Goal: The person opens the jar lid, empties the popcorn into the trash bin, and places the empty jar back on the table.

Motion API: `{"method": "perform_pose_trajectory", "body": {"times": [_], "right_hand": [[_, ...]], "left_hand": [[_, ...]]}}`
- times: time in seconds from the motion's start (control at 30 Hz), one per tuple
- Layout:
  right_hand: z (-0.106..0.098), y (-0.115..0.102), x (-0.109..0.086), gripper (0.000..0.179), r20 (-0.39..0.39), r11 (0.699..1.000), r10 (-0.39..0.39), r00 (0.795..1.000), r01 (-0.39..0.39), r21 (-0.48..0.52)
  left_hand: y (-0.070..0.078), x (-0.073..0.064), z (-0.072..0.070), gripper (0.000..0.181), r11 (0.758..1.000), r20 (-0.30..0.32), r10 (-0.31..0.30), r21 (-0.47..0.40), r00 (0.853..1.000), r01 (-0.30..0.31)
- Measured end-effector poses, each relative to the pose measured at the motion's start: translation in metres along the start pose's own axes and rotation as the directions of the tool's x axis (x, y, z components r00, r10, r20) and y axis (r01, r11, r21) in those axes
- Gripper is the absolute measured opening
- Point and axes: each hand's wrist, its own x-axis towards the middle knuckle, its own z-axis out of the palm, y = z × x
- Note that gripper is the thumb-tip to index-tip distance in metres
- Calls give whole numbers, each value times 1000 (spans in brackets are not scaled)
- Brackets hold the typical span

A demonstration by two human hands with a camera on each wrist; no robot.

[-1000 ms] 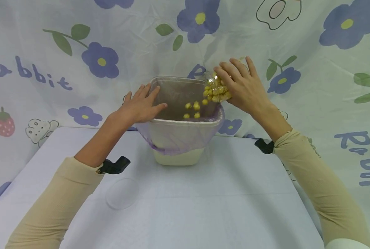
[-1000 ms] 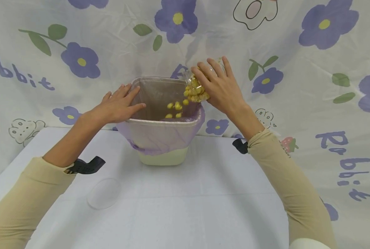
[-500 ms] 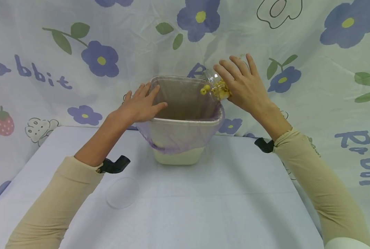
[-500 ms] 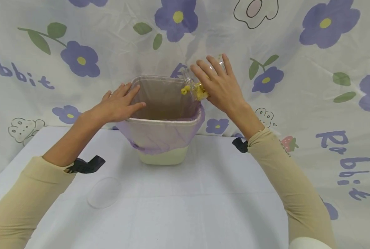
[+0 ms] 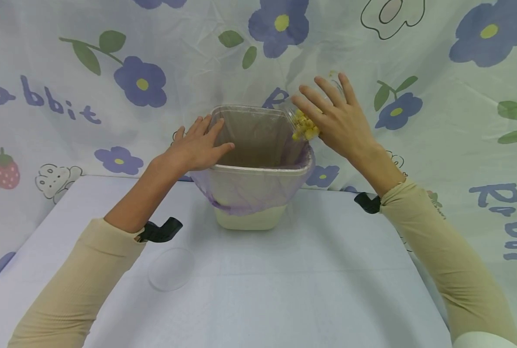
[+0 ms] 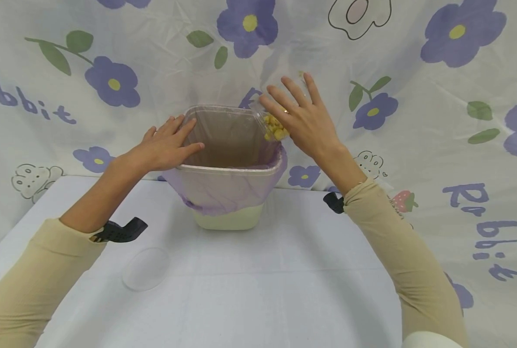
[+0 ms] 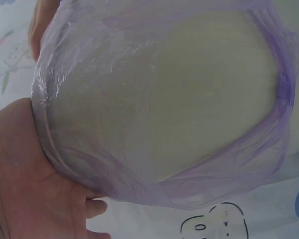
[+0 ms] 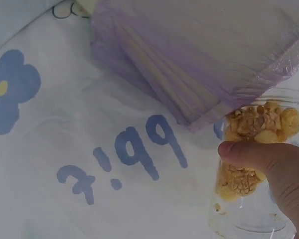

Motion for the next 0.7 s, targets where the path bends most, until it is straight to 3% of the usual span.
{"method": "perform_pose_trajectory", "body": {"times": [0.3, 0.7], "right_hand": [[-2, 0, 0, 103, 42, 999, -12, 999, 13, -31], [-6, 0, 4, 93, 50, 995, -46, 998, 50, -90]], "left_hand": [[0, 0, 0, 77, 1000, 2, -5, 0, 1000, 5], [0, -1, 1, 77, 1000, -10, 2, -6, 1000, -2]]}}
